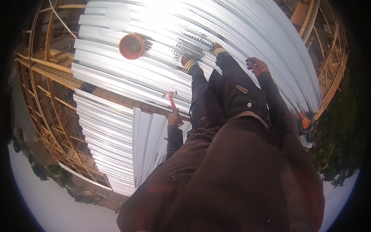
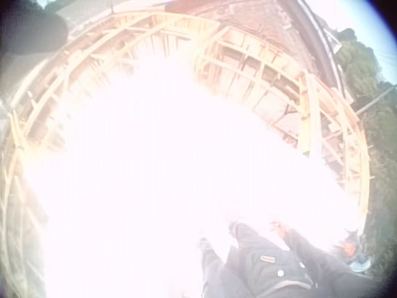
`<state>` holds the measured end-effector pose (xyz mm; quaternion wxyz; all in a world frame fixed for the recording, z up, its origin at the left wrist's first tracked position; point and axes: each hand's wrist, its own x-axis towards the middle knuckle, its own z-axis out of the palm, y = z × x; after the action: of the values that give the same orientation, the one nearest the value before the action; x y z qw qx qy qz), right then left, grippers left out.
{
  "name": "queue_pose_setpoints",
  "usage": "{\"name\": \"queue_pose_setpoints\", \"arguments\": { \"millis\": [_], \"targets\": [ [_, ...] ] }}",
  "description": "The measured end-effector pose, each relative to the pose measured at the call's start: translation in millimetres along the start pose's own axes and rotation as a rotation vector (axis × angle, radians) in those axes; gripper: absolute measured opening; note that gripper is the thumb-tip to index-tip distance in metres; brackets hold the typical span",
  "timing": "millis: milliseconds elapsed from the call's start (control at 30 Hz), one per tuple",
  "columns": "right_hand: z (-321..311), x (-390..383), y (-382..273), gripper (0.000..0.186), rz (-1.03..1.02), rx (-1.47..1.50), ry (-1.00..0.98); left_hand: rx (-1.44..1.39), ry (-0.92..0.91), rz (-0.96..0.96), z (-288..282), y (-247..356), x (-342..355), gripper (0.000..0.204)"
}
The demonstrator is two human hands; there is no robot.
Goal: The person is installing corrugated metal roof panels on a roof structure. They repeatedly pick nails from an orange bucket, position them on the panels, and hammer them into place using a red-handled hammer. The person moves along the roof, securing multiple panels in sequence.
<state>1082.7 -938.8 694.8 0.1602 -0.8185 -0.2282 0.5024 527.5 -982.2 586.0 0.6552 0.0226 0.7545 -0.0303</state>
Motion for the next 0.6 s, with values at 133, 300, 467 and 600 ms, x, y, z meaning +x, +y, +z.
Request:
{"name": "queue_pose_setpoints", "arguments": {
  "millis": [133, 300, 467, 600],
  "targets": [
    [41, -7, -67, 0.022, -0.17, 0.226, -0.396, 0.081, -0.022, 0.035, 37, 42, 6, 0.046],
    [78, -20, -75, 0.024, -0.1, 0.02, -0.609, 0.047, -0.061, 0.102, 55, 69, 1, 0.046],
    [51, 2, -25, 0.023, -0.317, -0.275, -0.642, -0.133, 0.101, 0.15, 66, 24, -7, 0.045],
    [25, 21, 16, 0.022, -0.315, -0.292, -0.699, -0.362, 0.254, 0.168, 88, -47, -21, 0.044]
  ]
}}
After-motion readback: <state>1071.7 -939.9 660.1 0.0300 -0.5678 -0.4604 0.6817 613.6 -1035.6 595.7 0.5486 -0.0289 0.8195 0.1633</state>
